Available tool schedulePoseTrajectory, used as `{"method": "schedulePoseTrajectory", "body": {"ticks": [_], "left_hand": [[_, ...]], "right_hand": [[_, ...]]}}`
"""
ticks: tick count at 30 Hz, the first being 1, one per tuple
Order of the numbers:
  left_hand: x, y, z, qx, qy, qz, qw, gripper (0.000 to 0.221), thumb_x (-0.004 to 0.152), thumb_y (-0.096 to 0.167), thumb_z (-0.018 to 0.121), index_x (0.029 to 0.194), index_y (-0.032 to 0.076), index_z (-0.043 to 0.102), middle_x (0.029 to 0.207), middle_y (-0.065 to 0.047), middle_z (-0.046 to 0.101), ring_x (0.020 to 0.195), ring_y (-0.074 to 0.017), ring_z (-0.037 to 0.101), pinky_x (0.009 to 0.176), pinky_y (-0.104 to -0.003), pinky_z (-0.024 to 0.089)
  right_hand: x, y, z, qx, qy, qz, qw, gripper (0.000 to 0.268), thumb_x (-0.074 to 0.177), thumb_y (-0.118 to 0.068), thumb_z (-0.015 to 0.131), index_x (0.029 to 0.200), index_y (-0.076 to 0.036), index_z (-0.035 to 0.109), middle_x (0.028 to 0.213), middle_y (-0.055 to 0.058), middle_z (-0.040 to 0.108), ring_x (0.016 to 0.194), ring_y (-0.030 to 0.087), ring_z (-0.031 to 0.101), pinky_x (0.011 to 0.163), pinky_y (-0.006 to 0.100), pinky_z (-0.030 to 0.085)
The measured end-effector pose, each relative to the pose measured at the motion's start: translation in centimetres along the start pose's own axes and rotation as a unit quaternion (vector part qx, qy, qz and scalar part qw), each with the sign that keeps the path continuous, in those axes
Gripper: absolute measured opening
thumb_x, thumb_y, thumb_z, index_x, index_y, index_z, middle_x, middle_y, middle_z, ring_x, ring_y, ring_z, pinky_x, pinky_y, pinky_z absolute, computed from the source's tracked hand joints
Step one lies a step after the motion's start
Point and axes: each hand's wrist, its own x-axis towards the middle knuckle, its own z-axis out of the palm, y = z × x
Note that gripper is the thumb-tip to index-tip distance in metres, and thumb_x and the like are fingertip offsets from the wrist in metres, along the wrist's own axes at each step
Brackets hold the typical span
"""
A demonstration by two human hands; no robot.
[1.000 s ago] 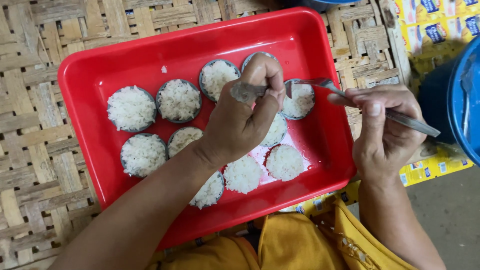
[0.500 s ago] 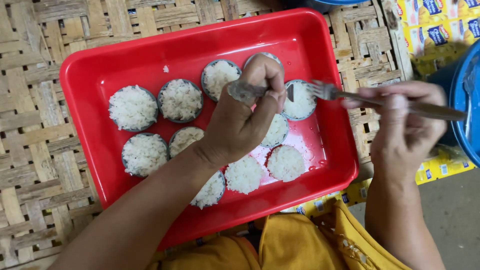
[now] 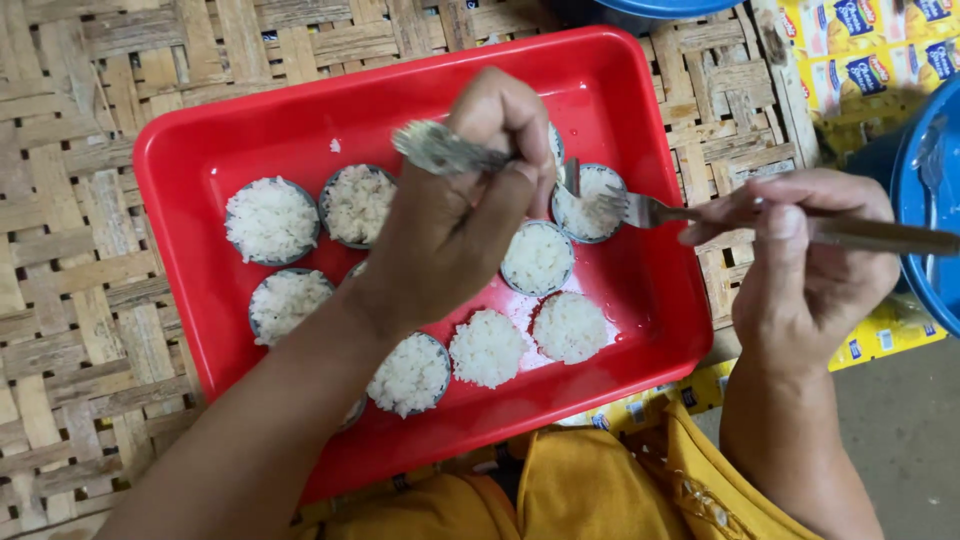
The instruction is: Molding cooked rice into small circular cakes using molds and a fork
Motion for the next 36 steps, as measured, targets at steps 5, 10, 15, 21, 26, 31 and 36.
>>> {"method": "schedulePoseTrajectory", "body": {"ticks": [5, 10, 15, 21, 26, 31, 36], "left_hand": [[-0.4, 4.0, 0.6, 0.074, -0.033, 0.015, 0.997, 0.017, 0.096, -0.006, 0.045, 0.107, 0.007, 0.043, 0.086, -0.002, 0.052, 0.071, -0.0121, 0.048, 0.066, -0.028, 0.044], [-2.4, 6.1, 2.1, 0.095, -0.088, -0.003, 0.992, 0.034, 0.085, -0.01, 0.063, 0.109, 0.01, 0.05, 0.083, 0.001, 0.059, 0.066, -0.0101, 0.052, 0.059, -0.024, 0.044], [-5.7, 6.8, 2.0, 0.095, -0.072, -0.003, 0.993, 0.065, 0.093, -0.014, 0.071, 0.145, 0.01, 0.041, 0.15, -0.011, 0.053, 0.083, -0.0096, 0.06, 0.075, -0.025, 0.056], [-9.0, 8.4, -4.0, 0.297, 0.06, 0.032, 0.952, 0.043, 0.088, -0.019, 0.061, 0.124, 0.004, 0.051, 0.133, -0.015, 0.061, 0.089, -0.0146, 0.06, 0.077, -0.026, 0.054], [-12.8, 5.6, -7.8, 0.362, 0.153, 0.031, 0.919, 0.027, 0.093, -0.015, 0.057, 0.119, -0.005, 0.057, 0.121, -0.019, 0.064, 0.094, -0.0218, 0.059, 0.082, -0.031, 0.053], [-13.9, 4.6, -9.0, 0.378, 0.214, 0.053, 0.899, 0.015, 0.101, -0.003, 0.055, 0.115, -0.007, 0.056, 0.118, -0.022, 0.067, 0.108, -0.0307, 0.057, 0.101, -0.041, 0.045], [-14.1, 4.0, -9.8, 0.395, 0.241, 0.075, 0.883, 0.021, 0.091, -0.009, 0.052, 0.111, -0.004, 0.058, 0.121, -0.018, 0.063, 0.12, -0.0328, 0.049, 0.115, -0.045, 0.038]], "right_hand": [[2.1, -4.9, 2.5, -0.143, -0.15, -0.039, 0.978, 0.032, 0.094, 0.007, 0.061, 0.126, 0.006, 0.062, 0.094, 0.013, 0.066, 0.074, 0.02, 0.062, 0.069, 0.029, 0.051], [3.1, -7.2, 4.8, -0.232, -0.247, -0.123, 0.933, 0.016, 0.083, -0.001, 0.076, 0.096, 0.003, 0.067, 0.085, 0.012, 0.06, 0.06, 0.02, 0.049, 0.051, 0.033, 0.039], [2.9, -8.1, 3.8, -0.273, -0.198, -0.107, 0.935, 0.032, 0.077, 0.011, 0.074, 0.108, 0.007, 0.07, 0.096, 0.016, 0.063, 0.069, 0.023, 0.055, 0.059, 0.034, 0.045], [1.5, -4.9, -4.7, -0.363, -0.134, -0.105, 0.916, 0.018, 0.113, 0.028, 0.08, 0.125, 0.019, 0.07, 0.129, 0.033, 0.061, 0.112, 0.041, 0.059, 0.096, 0.047, 0.048], [-0.8, 2.2, -9.1, -0.495, -0.176, -0.127, 0.841, 0.013, 0.111, 0.011, 0.084, 0.121, 0.003, 0.083, 0.126, 0.021, 0.068, 0.097, 0.028, 0.066, 0.079, 0.037, 0.054], [-2.5, 3.7, -7.7, -0.57, -0.238, -0.146, 0.773, 0.021, 0.099, -0.002, 0.079, 0.118, -0.01, 0.083, 0.122, 0.008, 0.074, 0.087, 0.022, 0.069, 0.077, 0.034, 0.058], [-2.8, 2.9, -6.9, -0.534, -0.278, -0.115, 0.79, 0.037, 0.087, 0.002, 0.076, 0.123, -0.006, 0.078, 0.128, 0.012, 0.073, 0.089, 0.031, 0.071, 0.076, 0.039, 0.058]]}}
